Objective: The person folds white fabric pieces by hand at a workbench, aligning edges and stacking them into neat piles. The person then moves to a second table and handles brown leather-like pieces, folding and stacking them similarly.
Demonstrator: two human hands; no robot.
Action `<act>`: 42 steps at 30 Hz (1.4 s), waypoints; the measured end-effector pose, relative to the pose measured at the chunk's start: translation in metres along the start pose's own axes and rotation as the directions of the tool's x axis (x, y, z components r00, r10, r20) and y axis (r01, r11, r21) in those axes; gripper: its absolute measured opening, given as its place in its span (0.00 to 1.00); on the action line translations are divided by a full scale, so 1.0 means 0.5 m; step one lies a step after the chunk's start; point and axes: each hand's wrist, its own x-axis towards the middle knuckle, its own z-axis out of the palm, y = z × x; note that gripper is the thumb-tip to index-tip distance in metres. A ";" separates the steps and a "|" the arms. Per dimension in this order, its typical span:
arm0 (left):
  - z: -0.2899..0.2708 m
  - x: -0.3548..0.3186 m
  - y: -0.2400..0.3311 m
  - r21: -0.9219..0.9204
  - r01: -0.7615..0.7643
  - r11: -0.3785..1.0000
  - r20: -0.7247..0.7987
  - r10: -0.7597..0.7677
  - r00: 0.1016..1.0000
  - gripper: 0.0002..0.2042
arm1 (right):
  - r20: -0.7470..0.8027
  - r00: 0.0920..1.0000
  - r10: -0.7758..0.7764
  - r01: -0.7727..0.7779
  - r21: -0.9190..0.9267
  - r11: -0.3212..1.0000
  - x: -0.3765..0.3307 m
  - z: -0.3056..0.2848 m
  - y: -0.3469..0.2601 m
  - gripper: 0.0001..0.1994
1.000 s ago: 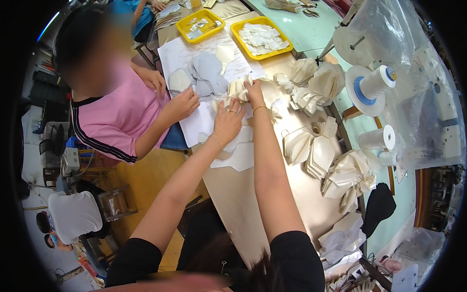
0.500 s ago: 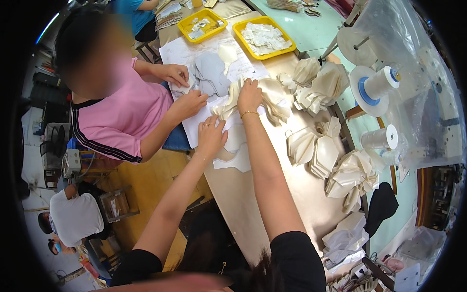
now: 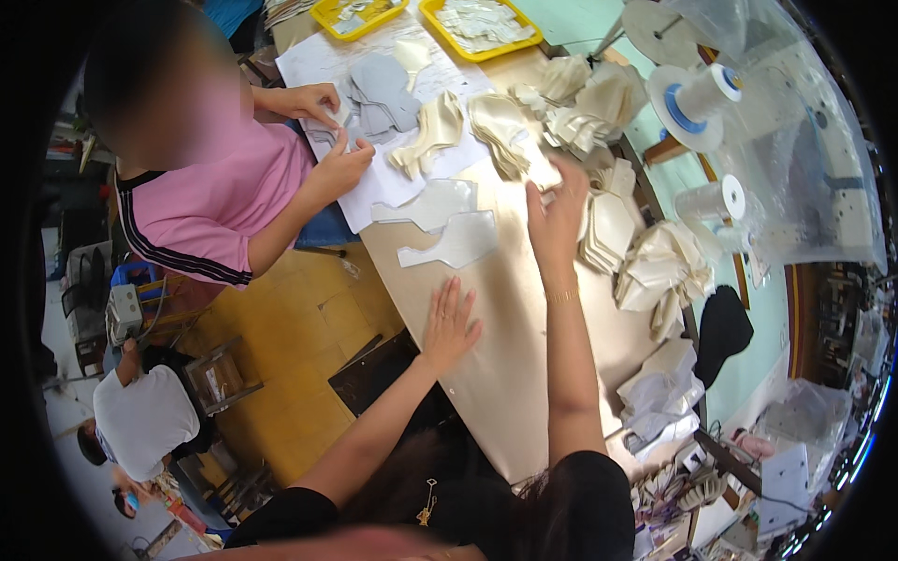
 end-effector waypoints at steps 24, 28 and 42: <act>0.011 0.022 0.012 0.272 0.064 0.960 0.116 -0.098 0.988 0.29 | 0.301 0.753 0.585 -0.457 -0.401 0.794 -0.131 0.139 0.046 0.29; 0.009 0.024 0.015 0.274 0.084 0.958 0.152 -0.129 0.980 0.29 | 0.293 0.751 0.592 -0.460 -0.409 0.788 -0.118 0.148 0.042 0.26; 0.022 0.020 0.014 0.308 0.079 0.948 0.168 -0.136 0.976 0.30 | 0.217 0.853 0.475 -0.498 0.064 0.865 -0.089 0.184 0.082 0.29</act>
